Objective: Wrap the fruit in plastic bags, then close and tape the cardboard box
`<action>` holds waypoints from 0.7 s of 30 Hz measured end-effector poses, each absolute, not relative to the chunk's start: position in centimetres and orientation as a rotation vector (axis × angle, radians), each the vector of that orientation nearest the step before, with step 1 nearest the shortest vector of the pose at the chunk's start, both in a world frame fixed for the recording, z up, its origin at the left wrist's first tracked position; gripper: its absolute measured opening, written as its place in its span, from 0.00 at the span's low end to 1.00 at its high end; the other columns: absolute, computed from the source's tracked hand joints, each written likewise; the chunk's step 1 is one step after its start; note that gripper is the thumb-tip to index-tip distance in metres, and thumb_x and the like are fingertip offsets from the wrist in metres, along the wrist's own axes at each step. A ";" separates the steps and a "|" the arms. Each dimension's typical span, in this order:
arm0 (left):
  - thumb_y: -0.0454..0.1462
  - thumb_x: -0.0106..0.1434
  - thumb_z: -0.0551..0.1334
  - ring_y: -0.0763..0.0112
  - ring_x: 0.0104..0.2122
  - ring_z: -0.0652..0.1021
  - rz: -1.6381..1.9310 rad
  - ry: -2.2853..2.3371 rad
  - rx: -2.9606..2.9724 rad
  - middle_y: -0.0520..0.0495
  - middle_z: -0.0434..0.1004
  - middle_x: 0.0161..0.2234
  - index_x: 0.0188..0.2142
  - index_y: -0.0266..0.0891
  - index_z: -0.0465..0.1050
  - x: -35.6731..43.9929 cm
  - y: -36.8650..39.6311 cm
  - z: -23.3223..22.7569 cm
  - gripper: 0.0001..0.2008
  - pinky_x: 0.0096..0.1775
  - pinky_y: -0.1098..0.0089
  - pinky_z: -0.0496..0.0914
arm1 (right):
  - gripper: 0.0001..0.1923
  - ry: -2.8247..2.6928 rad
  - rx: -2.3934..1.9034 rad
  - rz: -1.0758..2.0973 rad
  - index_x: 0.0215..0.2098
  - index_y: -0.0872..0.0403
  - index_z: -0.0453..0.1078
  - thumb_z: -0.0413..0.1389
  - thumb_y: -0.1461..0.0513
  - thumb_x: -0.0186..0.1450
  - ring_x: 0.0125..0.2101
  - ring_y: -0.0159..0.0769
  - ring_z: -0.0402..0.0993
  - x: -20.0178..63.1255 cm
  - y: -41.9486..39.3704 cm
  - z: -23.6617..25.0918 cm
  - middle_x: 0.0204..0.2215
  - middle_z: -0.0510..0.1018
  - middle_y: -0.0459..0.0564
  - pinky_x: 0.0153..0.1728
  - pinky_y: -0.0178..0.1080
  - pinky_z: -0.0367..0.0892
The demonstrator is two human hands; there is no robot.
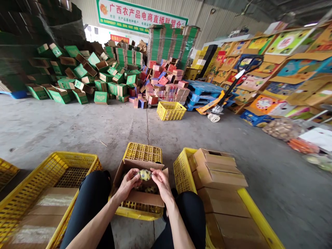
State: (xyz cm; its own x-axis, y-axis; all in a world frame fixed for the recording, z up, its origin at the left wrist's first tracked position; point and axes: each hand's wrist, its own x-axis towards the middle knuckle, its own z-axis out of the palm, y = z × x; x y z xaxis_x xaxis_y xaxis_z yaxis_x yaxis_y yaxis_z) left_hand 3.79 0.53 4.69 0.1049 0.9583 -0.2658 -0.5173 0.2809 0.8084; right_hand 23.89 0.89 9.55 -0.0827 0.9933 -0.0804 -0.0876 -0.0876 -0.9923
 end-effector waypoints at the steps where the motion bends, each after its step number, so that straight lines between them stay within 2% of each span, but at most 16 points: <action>1: 0.49 0.49 0.80 0.66 0.35 0.82 1.208 0.896 0.621 0.47 0.81 0.43 0.43 0.41 0.75 3.8 0.5 4.8 0.27 0.42 0.67 0.77 | 0.21 -1.142 -1.167 1.388 0.38 0.48 0.78 0.71 0.44 0.56 0.62 0.54 0.71 23.9 0.8 9.6 0.60 0.78 0.53 0.64 0.51 0.63; 4: 0.47 0.50 0.80 0.63 0.41 0.81 1.230 0.896 0.655 0.47 0.80 0.45 0.42 0.41 0.76 3.7 0.4 4.9 0.25 0.45 0.66 0.77 | 0.28 -1.117 -1.160 1.482 0.50 0.46 0.79 0.73 0.47 0.54 0.62 0.53 0.72 23.7 0.4 9.9 0.63 0.75 0.53 0.63 0.51 0.66; 6: 0.47 0.50 0.80 0.63 0.42 0.81 1.221 0.905 0.681 0.46 0.80 0.45 0.43 0.41 0.76 3.7 0.3 4.9 0.25 0.45 0.67 0.77 | 0.31 -1.112 -1.170 1.515 0.54 0.45 0.78 0.74 0.49 0.54 0.60 0.53 0.75 23.6 0.3 10.2 0.63 0.75 0.52 0.62 0.52 0.67; 10: 0.48 0.52 0.79 0.63 0.40 0.83 1.192 0.923 0.696 0.45 0.81 0.48 0.47 0.42 0.76 3.7 0.3 4.7 0.26 0.44 0.66 0.77 | 0.28 -1.098 -1.194 1.494 0.53 0.46 0.79 0.72 0.53 0.55 0.57 0.53 0.77 23.6 0.2 10.5 0.58 0.80 0.52 0.61 0.52 0.68; 14: 0.54 0.55 0.75 0.58 0.41 0.84 1.152 0.955 0.617 0.41 0.82 0.49 0.50 0.42 0.77 3.7 0.5 4.4 0.29 0.45 0.63 0.77 | 0.24 -1.101 -1.209 1.440 0.50 0.46 0.80 0.70 0.57 0.54 0.57 0.54 0.77 23.6 0.3 10.4 0.54 0.83 0.51 0.60 0.52 0.69; 17: 0.56 0.57 0.74 0.61 0.38 0.85 1.157 0.983 0.520 0.40 0.83 0.49 0.51 0.42 0.78 3.7 0.8 4.1 0.29 0.46 0.62 0.78 | 0.24 -1.111 -1.198 1.427 0.50 0.46 0.80 0.69 0.59 0.54 0.56 0.52 0.77 23.5 0.5 10.1 0.52 0.83 0.50 0.60 0.52 0.69; 19: 0.54 0.56 0.75 0.62 0.38 0.85 1.142 0.979 0.510 0.40 0.84 0.49 0.50 0.41 0.80 3.6 0.9 3.9 0.28 0.45 0.64 0.78 | 0.24 -1.119 -1.181 1.430 0.50 0.46 0.80 0.67 0.61 0.54 0.57 0.51 0.77 23.5 0.5 10.0 0.53 0.83 0.50 0.60 0.51 0.69; 21: 0.52 0.55 0.77 0.61 0.40 0.84 1.115 0.956 0.526 0.39 0.84 0.48 0.49 0.39 0.82 3.6 0.9 3.8 0.27 0.42 0.66 0.78 | 0.24 -1.139 -1.165 1.431 0.49 0.45 0.80 0.65 0.62 0.54 0.59 0.51 0.75 23.5 0.6 9.9 0.60 0.78 0.50 0.59 0.50 0.69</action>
